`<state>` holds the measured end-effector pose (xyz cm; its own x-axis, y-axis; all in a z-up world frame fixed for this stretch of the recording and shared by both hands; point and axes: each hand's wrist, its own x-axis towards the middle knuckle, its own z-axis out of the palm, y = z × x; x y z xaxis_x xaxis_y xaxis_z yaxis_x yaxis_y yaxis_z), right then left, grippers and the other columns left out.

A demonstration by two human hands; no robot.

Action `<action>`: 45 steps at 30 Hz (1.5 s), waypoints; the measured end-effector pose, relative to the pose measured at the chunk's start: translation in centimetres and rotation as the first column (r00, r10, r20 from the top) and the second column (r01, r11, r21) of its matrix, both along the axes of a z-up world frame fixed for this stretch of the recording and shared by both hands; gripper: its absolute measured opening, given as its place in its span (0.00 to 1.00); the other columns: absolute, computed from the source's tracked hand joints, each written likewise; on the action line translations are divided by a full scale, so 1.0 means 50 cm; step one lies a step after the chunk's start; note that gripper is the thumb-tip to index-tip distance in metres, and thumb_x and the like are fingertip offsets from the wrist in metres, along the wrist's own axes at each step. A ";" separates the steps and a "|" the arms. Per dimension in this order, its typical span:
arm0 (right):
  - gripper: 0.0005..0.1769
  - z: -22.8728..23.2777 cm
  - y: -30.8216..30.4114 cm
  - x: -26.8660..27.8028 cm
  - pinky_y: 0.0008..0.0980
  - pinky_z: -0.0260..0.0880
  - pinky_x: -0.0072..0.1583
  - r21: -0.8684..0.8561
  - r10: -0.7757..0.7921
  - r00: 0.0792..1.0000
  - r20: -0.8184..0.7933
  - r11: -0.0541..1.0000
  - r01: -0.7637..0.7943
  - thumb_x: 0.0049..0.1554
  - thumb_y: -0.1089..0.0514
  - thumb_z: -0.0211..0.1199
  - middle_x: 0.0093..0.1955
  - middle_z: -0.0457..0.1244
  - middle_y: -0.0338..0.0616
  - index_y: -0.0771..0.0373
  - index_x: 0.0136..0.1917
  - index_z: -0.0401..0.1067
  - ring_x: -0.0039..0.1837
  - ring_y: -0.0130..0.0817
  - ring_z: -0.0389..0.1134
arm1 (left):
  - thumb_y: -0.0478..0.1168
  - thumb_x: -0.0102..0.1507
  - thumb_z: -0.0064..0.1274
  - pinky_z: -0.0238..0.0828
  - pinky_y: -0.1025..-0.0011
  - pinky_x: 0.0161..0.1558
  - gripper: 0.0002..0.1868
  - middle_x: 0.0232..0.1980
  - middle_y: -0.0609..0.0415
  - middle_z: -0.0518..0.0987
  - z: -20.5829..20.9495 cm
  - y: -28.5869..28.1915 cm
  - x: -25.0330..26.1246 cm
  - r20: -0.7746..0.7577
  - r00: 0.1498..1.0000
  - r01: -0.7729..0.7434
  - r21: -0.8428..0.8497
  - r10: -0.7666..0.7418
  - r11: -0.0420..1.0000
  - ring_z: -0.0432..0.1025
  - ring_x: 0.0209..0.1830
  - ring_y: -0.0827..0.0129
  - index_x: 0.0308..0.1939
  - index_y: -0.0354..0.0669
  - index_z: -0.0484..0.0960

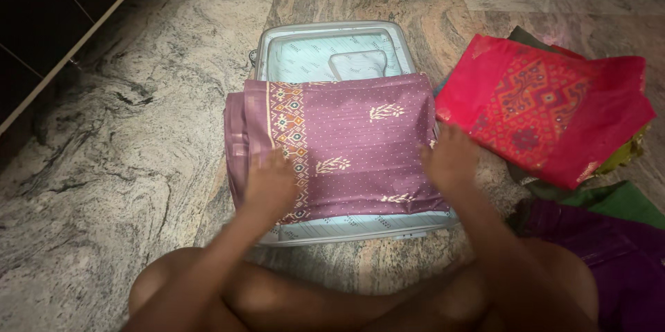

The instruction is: The person opens a light blue suitcase and folds a purple patterned cloth, placing it inside. They then fold a red patterned cloth and place it on top of the purple one in the suitcase.

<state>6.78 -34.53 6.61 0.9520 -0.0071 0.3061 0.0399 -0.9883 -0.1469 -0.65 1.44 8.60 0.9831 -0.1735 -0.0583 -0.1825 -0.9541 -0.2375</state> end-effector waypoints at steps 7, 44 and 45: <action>0.44 -0.231 0.135 0.021 0.55 0.36 0.79 -0.067 0.540 0.773 -0.333 0.805 -0.590 0.66 0.31 0.45 0.84 0.35 0.61 0.62 0.82 0.41 0.84 0.55 0.34 | 0.59 0.72 0.40 0.30 0.48 0.78 0.42 0.83 0.42 0.41 -0.205 -0.060 0.063 -0.131 0.970 0.146 -0.366 -0.206 0.919 0.37 0.83 0.49 0.79 0.41 0.43; 0.18 -0.209 0.620 -0.065 0.51 0.70 0.60 0.324 0.548 0.778 -0.307 0.829 -0.456 0.55 0.53 0.64 0.56 0.68 0.57 0.64 0.56 0.73 0.58 0.57 0.70 | 0.46 0.60 0.57 0.74 0.53 0.55 0.16 0.52 0.42 0.83 -0.026 0.208 0.029 -0.266 0.852 -0.514 -0.586 0.451 0.626 0.77 0.54 0.47 0.49 0.46 0.86; 0.16 -0.254 0.621 -0.042 0.48 0.72 0.57 0.473 0.549 0.814 -0.190 0.778 -0.414 0.54 0.57 0.61 0.53 0.70 0.55 0.64 0.55 0.75 0.55 0.53 0.72 | 0.44 0.61 0.55 0.73 0.52 0.56 0.15 0.53 0.43 0.83 -0.023 0.210 0.030 -0.274 0.842 -0.530 -0.575 0.464 0.623 0.77 0.55 0.47 0.50 0.46 0.85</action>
<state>4.69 -3.47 -6.08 0.9026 0.4232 0.0786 0.3814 -0.7019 -0.6016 0.84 11.95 7.47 0.9258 0.3110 -0.2149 0.3748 -0.8285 0.4161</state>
